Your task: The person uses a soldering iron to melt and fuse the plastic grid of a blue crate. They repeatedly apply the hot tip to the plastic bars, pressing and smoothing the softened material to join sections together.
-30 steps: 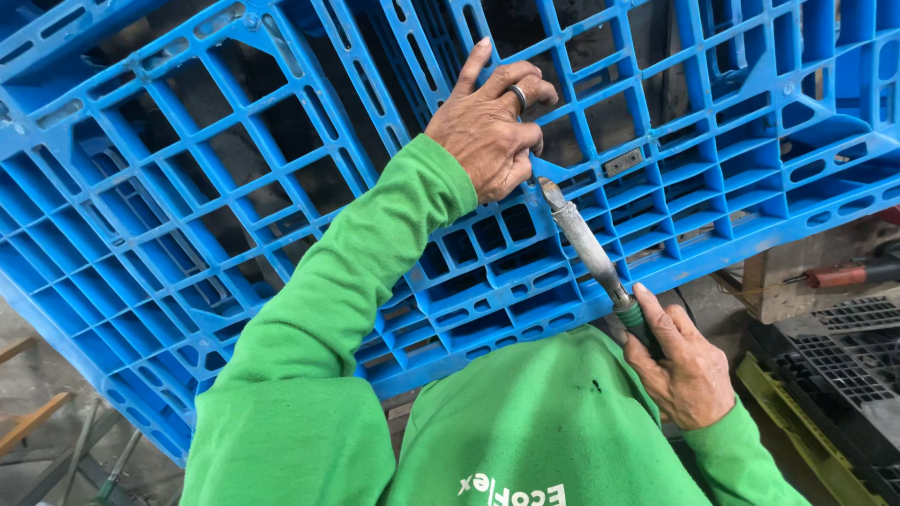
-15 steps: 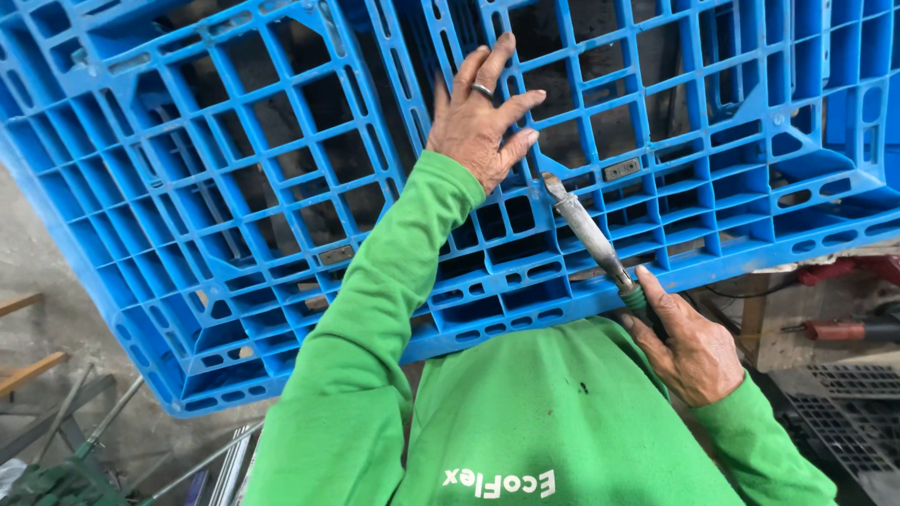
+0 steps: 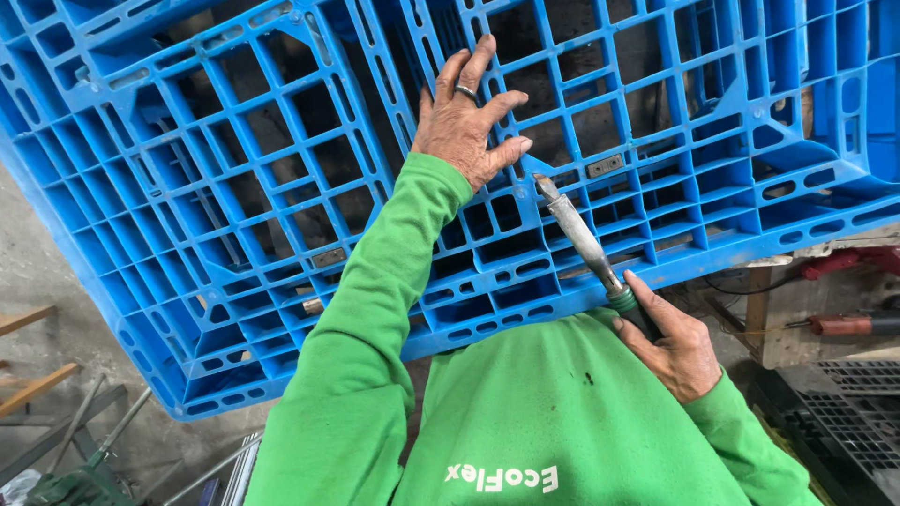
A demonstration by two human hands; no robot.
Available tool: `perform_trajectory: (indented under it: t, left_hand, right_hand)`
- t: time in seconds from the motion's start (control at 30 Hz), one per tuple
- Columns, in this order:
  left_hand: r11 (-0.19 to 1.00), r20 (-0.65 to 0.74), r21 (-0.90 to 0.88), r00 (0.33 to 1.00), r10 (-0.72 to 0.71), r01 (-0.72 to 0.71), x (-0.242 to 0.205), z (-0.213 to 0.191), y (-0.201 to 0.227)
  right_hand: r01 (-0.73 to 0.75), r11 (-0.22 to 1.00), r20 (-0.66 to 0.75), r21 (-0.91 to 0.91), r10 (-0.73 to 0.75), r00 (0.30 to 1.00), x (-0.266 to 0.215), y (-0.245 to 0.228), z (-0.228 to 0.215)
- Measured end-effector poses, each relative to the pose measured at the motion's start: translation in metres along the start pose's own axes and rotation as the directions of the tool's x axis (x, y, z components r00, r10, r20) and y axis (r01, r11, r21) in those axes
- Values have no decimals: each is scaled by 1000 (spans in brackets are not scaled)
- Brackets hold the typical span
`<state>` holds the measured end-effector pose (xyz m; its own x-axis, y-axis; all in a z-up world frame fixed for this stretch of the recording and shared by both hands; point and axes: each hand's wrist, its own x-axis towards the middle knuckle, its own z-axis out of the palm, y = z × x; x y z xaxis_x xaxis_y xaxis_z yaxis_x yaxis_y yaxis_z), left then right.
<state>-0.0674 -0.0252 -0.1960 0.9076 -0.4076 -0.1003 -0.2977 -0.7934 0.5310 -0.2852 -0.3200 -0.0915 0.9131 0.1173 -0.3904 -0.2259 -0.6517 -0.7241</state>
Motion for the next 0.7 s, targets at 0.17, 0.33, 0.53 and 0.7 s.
perform_trajectory:
  t: [0.17, 0.33, 0.53, 0.7]
  left_hand:
    - [1000, 5, -21, 1000, -5, 5, 3, -4, 1]
    - [999, 8, -34, 1000, -17, 17, 2, -2, 1]
    - [999, -24, -40, 1000, -1, 1, -1, 3, -4]
    - [996, -71, -80, 997, 33, -39, -5, 8, -6]
  right_hand:
    - [-81, 996, 33, -20, 82, 996, 4, -2, 2]
    - [-67, 993, 44, -100, 72, 996, 6, -10, -3]
    - [-102, 972, 91, -211, 124, 988, 10, -16, -15]
    - [31, 974, 102, -226, -8, 995, 11, -10, -22]
